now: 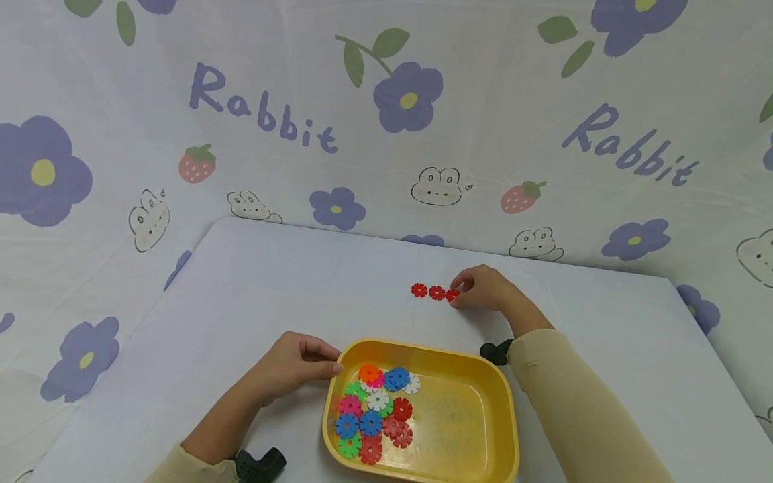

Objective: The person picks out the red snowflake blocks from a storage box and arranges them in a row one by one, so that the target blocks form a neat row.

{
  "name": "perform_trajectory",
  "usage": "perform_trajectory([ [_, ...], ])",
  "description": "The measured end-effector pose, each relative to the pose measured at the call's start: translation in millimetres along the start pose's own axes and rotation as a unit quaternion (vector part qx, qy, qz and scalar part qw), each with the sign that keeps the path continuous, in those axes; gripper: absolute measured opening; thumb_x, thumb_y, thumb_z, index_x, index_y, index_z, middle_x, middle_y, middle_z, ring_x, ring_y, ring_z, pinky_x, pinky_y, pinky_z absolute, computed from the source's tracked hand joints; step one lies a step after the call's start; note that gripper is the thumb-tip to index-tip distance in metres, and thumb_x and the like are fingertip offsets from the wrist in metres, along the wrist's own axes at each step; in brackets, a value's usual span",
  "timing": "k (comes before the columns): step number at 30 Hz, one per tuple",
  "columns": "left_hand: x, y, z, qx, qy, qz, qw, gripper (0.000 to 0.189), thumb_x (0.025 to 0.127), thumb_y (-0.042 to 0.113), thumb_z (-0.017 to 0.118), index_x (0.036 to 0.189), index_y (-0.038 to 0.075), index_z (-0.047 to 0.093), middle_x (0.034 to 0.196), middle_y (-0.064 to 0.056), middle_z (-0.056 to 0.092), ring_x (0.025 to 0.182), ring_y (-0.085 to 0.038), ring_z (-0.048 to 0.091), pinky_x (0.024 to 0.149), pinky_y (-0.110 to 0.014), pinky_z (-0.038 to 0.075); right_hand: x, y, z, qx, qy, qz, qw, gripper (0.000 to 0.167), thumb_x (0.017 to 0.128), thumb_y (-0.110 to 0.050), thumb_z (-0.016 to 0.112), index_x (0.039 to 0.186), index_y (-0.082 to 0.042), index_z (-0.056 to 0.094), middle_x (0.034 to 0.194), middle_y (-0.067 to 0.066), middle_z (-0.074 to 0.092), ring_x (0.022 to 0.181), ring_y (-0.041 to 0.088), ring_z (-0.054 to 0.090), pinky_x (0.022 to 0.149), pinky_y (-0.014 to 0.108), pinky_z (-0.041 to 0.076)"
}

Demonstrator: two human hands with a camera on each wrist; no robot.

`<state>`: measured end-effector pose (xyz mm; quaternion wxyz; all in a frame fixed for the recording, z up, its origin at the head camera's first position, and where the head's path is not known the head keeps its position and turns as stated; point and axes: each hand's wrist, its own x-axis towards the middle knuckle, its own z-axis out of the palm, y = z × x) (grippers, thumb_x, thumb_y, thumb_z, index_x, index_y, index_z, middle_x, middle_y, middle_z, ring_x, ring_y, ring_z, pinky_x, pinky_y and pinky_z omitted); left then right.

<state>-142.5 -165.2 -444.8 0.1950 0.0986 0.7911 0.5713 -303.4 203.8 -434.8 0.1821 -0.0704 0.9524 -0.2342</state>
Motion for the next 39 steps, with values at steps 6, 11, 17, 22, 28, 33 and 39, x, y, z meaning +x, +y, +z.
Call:
perform_trajectory([
  [6, -0.5, -0.1, 0.4, -0.002, -0.004, -0.002, 1.0000, 0.032, 0.086, 0.030, 0.076, 0.107, 0.006, 0.075, 0.103, -0.008, 0.075, 0.091, -0.019, 0.070, 0.082, -0.032, 0.059, -9.0, -11, -17, 0.012, 0.011, -0.015, 0.9998, 0.039, 0.087, -0.031, 0.074, 0.122, -0.014, 0.067, 0.106, 0.009, 0.064, 0.098, 0.026, 0.056, 0.086, 0.039, 0.054],
  [11, -0.8, 1.6, -1.0, -0.001, -0.002, -0.003, 1.0000, 0.032, 0.086, 0.030, 0.076, 0.106, 0.005, 0.074, 0.102, -0.007, 0.075, 0.090, -0.018, 0.070, 0.081, -0.031, 0.059, -22.0, -39, -39, 0.056, 0.039, -0.084, 0.9941, 0.038, 0.088, -0.030, 0.074, 0.122, -0.013, 0.067, 0.106, 0.007, 0.066, 0.099, 0.026, 0.058, 0.086, 0.038, 0.055],
  [17, 0.2, 1.4, -1.7, 0.008, 0.001, -0.006, 0.9999, 0.031, 0.086, 0.031, 0.076, 0.105, 0.006, 0.075, 0.101, -0.006, 0.075, 0.091, -0.018, 0.069, 0.082, -0.031, 0.059, -51.7, -85, -44, 0.142, 0.009, -0.177, 0.9738, 0.034, 0.087, -0.028, 0.075, 0.118, -0.016, 0.068, 0.107, 0.006, 0.069, 0.099, 0.022, 0.063, 0.088, 0.037, 0.058],
  [22, 0.4, 0.8, -1.1, 0.006, -0.001, -0.008, 0.9999, 0.031, 0.086, 0.031, 0.076, 0.105, 0.006, 0.075, 0.101, -0.006, 0.075, 0.091, -0.018, 0.068, 0.083, -0.032, 0.059, -76.1, -110, -25, 0.199, -0.086, -0.247, 0.9444, 0.032, 0.087, -0.021, 0.076, 0.117, -0.013, 0.070, 0.109, 0.006, 0.071, 0.099, 0.021, 0.067, 0.086, 0.035, 0.058],
  [28, 0.1, 0.8, -0.4, 0.007, -0.002, -0.005, 1.0000, 0.031, 0.086, 0.030, 0.076, 0.106, 0.006, 0.075, 0.102, -0.007, 0.075, 0.092, -0.018, 0.069, 0.084, -0.032, 0.059, -85.5, -116, 10, 0.214, -0.226, -0.289, 0.9052, 0.031, 0.087, -0.015, 0.075, 0.117, -0.005, 0.070, 0.110, 0.015, 0.072, 0.098, 0.022, 0.070, 0.087, 0.035, 0.058],
  [33, 0.4, 0.2, 0.1, 0.002, -0.004, -0.007, 1.0000, 0.032, 0.086, 0.030, 0.076, 0.106, 0.005, 0.075, 0.102, -0.008, 0.075, 0.092, -0.018, 0.069, 0.084, -0.032, 0.058, -83.1, -113, 36, 0.214, -0.309, -0.269, 0.8869, 0.029, 0.088, -0.010, 0.073, 0.115, 0.000, 0.070, 0.110, 0.020, 0.072, 0.096, 0.020, 0.072, 0.089, 0.033, 0.057],
  [39, 0.3, -0.3, 0.2, 0.005, -0.001, -0.010, 0.9999, 0.033, 0.085, 0.031, 0.077, 0.105, 0.005, 0.075, 0.101, -0.007, 0.075, 0.092, -0.018, 0.069, 0.084, -0.032, 0.058, -85.5, -113, 50, 0.179, -0.369, -0.247, 0.8781, 0.021, 0.087, -0.009, 0.073, 0.107, -0.004, 0.074, 0.096, 0.012, 0.075, 0.080, 0.020, 0.071, 0.075, 0.031, 0.059],
])
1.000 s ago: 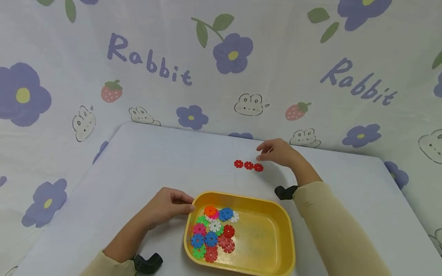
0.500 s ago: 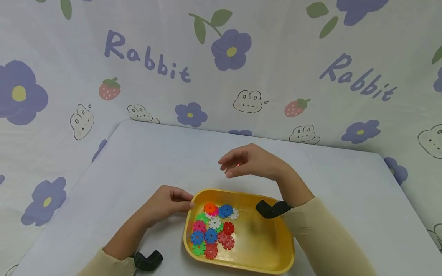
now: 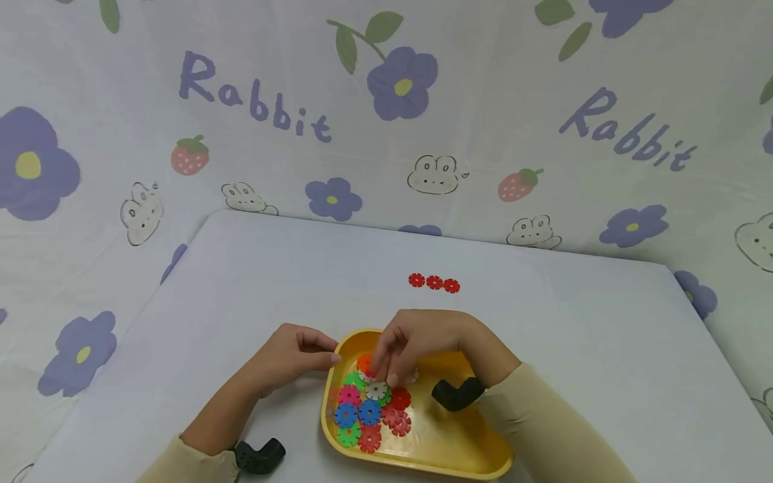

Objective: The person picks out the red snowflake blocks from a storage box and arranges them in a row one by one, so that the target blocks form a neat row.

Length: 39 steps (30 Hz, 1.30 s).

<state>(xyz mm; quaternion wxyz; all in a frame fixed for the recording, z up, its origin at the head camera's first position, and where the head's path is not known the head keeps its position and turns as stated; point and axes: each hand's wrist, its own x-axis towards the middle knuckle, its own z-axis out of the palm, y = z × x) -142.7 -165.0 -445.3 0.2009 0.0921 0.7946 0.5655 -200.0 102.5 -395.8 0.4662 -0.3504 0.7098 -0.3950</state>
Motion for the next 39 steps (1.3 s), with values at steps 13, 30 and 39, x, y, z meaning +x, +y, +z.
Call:
perform_trajectory([
  [13, -0.5, 1.4, 0.2, 0.006, 0.005, -0.007, 1.0000, 0.033, 0.085, 0.033, 0.077, 0.105, 0.006, 0.075, 0.102, -0.006, 0.075, 0.092, -0.018, 0.068, 0.084, -0.031, 0.058, 4.2, -3, 27, -0.162, -0.004, 0.182, 0.9699, 0.035, 0.073, -0.006, 0.085, 0.093, -0.021, 0.061, 0.063, 0.000, 0.052, 0.050, 0.014, 0.050, 0.048, 0.022, 0.046],
  [30, 0.1, 1.5, 0.5, 0.007, 0.004, -0.003, 1.0000, 0.033, 0.085, 0.032, 0.077, 0.105, 0.006, 0.075, 0.101, -0.006, 0.075, 0.091, -0.017, 0.068, 0.083, -0.031, 0.058, 20.1, 5, 37, -0.290, 0.058, 0.102, 0.9498, 0.029, 0.075, -0.021, 0.086, 0.082, -0.022, 0.058, 0.072, -0.009, 0.052, 0.067, 0.007, 0.049, 0.060, 0.020, 0.039],
  [39, -0.1, 1.5, 0.2, 0.012, 0.005, -0.007, 0.9999, 0.033, 0.084, 0.033, 0.077, 0.105, 0.008, 0.075, 0.101, -0.005, 0.075, 0.093, -0.017, 0.067, 0.084, -0.031, 0.058, 22.6, 10, 34, -0.225, 0.039, 0.048, 0.9725, 0.019, 0.084, -0.021, 0.078, 0.076, -0.020, 0.060, 0.064, -0.009, 0.048, 0.063, 0.004, 0.045, 0.058, 0.018, 0.035],
])
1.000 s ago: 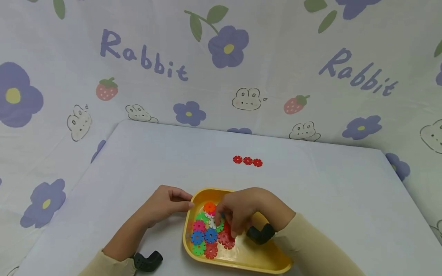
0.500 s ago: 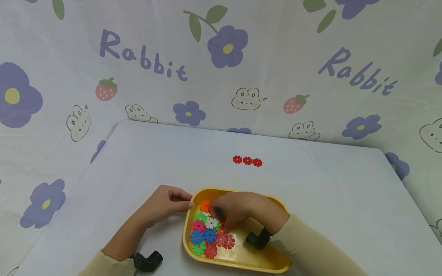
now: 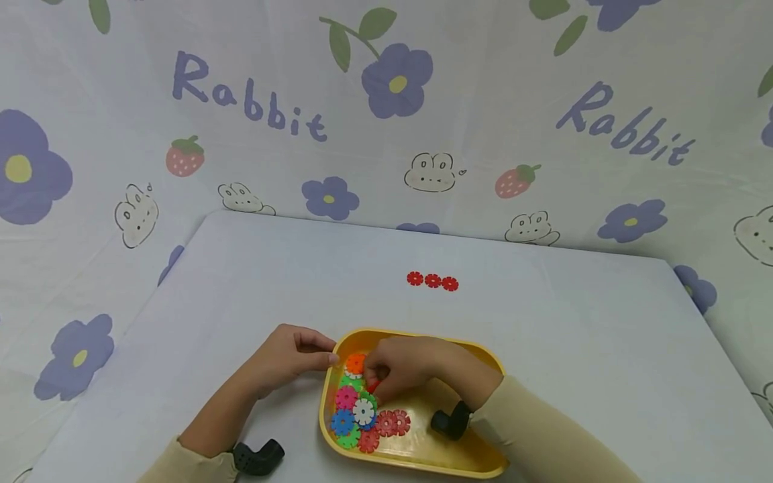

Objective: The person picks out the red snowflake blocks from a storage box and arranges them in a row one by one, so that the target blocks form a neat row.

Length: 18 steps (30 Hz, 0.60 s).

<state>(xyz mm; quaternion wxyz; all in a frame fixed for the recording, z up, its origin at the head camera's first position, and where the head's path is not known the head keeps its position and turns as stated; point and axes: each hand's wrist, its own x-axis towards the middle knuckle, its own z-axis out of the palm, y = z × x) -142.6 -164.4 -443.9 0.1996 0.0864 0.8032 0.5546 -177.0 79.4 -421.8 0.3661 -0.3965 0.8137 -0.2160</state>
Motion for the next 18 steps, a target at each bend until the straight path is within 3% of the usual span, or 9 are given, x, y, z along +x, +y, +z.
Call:
perform_trajectory([
  [12, -0.5, -0.3, -0.1, -0.004, -0.004, 0.003, 1.0000, 0.033, 0.084, 0.032, 0.077, 0.105, 0.006, 0.075, 0.100, -0.005, 0.075, 0.092, -0.017, 0.068, 0.083, -0.031, 0.058, -2.5, -1.4, -3.3, 0.104, 0.003, -0.036, 0.9939, 0.003, 0.086, -0.022, 0.077, 0.087, -0.020, 0.078, 0.077, -0.011, 0.071, 0.071, 0.004, 0.057, 0.069, 0.020, 0.052],
  [18, -0.7, -0.2, -0.3, -0.004, -0.004, 0.003, 1.0000, 0.033, 0.084, 0.032, 0.077, 0.106, 0.006, 0.075, 0.100, -0.006, 0.075, 0.093, -0.017, 0.068, 0.084, -0.031, 0.058, -2.9, -1.1, -4.7, 0.125, 0.011, -0.050, 0.9908, 0.005, 0.086, -0.021, 0.077, 0.090, -0.021, 0.080, 0.079, -0.010, 0.074, 0.069, 0.003, 0.059, 0.066, 0.019, 0.051],
])
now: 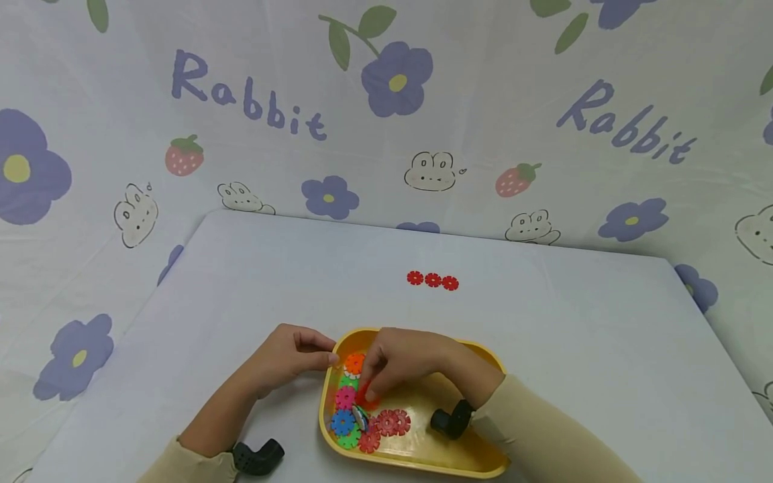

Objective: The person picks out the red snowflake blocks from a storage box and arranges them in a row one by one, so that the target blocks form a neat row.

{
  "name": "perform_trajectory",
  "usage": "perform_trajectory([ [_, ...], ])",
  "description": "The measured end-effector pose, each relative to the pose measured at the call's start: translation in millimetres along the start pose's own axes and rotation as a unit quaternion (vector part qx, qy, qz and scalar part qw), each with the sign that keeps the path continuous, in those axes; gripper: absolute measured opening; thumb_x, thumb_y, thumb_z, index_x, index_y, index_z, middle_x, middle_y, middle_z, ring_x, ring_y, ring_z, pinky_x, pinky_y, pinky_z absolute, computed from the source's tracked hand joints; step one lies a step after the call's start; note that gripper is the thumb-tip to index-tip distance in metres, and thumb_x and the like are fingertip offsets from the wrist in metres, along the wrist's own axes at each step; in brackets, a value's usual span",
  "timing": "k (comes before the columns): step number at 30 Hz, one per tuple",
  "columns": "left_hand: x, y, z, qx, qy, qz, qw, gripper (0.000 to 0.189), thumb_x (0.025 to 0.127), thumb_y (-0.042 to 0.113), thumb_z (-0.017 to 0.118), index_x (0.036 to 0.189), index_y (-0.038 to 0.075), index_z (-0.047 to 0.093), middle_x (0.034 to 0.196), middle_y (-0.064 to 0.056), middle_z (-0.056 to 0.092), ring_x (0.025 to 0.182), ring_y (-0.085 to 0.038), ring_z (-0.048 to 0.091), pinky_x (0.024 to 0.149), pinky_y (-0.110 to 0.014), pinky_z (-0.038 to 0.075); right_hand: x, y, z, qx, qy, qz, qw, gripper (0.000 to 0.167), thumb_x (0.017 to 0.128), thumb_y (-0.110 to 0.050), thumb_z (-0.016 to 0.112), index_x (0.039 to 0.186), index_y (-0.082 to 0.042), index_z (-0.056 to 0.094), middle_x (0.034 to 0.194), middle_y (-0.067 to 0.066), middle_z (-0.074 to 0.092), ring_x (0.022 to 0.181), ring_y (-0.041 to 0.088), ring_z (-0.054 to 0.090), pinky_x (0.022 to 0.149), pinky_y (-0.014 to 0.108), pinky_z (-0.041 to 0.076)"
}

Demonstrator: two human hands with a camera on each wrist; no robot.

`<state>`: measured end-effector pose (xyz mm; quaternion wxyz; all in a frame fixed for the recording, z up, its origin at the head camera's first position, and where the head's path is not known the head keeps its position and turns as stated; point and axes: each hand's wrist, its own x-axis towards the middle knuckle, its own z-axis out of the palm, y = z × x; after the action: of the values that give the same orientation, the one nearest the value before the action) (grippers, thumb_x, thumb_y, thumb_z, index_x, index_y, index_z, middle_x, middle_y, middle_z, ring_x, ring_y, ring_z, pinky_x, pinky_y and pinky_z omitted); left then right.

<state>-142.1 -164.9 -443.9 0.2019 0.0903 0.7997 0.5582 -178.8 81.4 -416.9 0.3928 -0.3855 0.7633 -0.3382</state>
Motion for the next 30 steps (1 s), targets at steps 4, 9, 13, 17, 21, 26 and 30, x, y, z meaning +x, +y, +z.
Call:
perform_trajectory([
  [4, -0.1, -0.7, 0.1, -0.002, -0.002, -0.001, 1.0000, 0.033, 0.084, 0.032, 0.077, 0.106, 0.006, 0.075, 0.100, -0.006, 0.075, 0.093, -0.017, 0.068, 0.084, -0.031, 0.058, -0.4, -0.6, -0.3, 0.024, 0.004, -0.009, 0.9997, 0.011, 0.086, -0.019, 0.076, 0.097, -0.021, 0.079, 0.074, -0.003, 0.072, 0.063, 0.005, 0.055, 0.060, 0.017, 0.046],
  [9, 0.1, -1.2, -0.1, -0.002, -0.003, 0.000, 1.0000, 0.033, 0.085, 0.032, 0.077, 0.106, 0.006, 0.075, 0.100, -0.006, 0.075, 0.092, -0.017, 0.069, 0.083, -0.031, 0.058, 0.2, -1.5, 1.2, 0.081, -0.005, -0.012, 0.9966, 0.021, 0.088, -0.011, 0.073, 0.107, -0.017, 0.077, 0.074, 0.004, 0.070, 0.066, 0.010, 0.064, 0.064, 0.019, 0.052],
  [13, 0.4, -0.9, -0.3, -0.001, -0.004, 0.001, 1.0000, 0.033, 0.085, 0.032, 0.077, 0.106, 0.007, 0.075, 0.100, -0.005, 0.075, 0.092, -0.017, 0.069, 0.083, -0.031, 0.058, 0.0, -2.3, 1.1, 0.101, -0.006, -0.010, 0.9948, 0.021, 0.087, -0.007, 0.072, 0.106, -0.015, 0.077, 0.077, 0.005, 0.072, 0.069, 0.014, 0.068, 0.068, 0.023, 0.056],
  [17, 0.9, -0.9, -0.4, -0.003, -0.005, -0.001, 1.0000, 0.033, 0.085, 0.032, 0.077, 0.106, 0.007, 0.076, 0.100, -0.006, 0.075, 0.092, -0.017, 0.069, 0.083, -0.031, 0.057, -0.4, -2.9, 0.7, 0.091, 0.001, -0.002, 0.9958, 0.023, 0.085, -0.007, 0.074, 0.106, -0.017, 0.077, 0.079, 0.002, 0.073, 0.068, 0.010, 0.062, 0.064, 0.021, 0.052],
  [21, 1.0, -1.3, -0.6, -0.003, -0.005, -0.001, 1.0000, 0.033, 0.085, 0.032, 0.077, 0.106, 0.007, 0.075, 0.101, -0.006, 0.075, 0.093, -0.017, 0.068, 0.084, -0.031, 0.058, -1.2, -4.4, 1.1, 0.085, -0.006, 0.021, 0.9961, 0.028, 0.082, -0.008, 0.077, 0.107, -0.020, 0.076, 0.080, 0.001, 0.073, 0.067, 0.010, 0.061, 0.063, 0.020, 0.051],
  [26, 0.9, -1.8, -0.9, -0.006, -0.008, 0.004, 0.9999, 0.034, 0.085, 0.032, 0.077, 0.107, 0.006, 0.075, 0.101, -0.007, 0.075, 0.093, -0.018, 0.069, 0.084, -0.031, 0.058, -2.0, -6.1, 2.1, 0.081, -0.017, 0.040, 0.9958, 0.034, 0.078, -0.009, 0.082, 0.108, -0.023, 0.076, 0.079, 0.003, 0.073, 0.065, 0.012, 0.063, 0.062, 0.020, 0.050],
  [30, 0.7, -2.0, -1.2, -0.009, -0.009, 0.003, 0.9999, 0.034, 0.085, 0.032, 0.077, 0.107, 0.006, 0.075, 0.101, -0.006, 0.075, 0.092, -0.018, 0.069, 0.084, -0.031, 0.058, -2.9, -7.1, 1.8, 0.066, -0.007, 0.041, 0.9969, 0.032, 0.078, -0.013, 0.083, 0.107, -0.024, 0.077, 0.080, 0.001, 0.073, 0.068, 0.011, 0.063, 0.062, 0.021, 0.050],
])
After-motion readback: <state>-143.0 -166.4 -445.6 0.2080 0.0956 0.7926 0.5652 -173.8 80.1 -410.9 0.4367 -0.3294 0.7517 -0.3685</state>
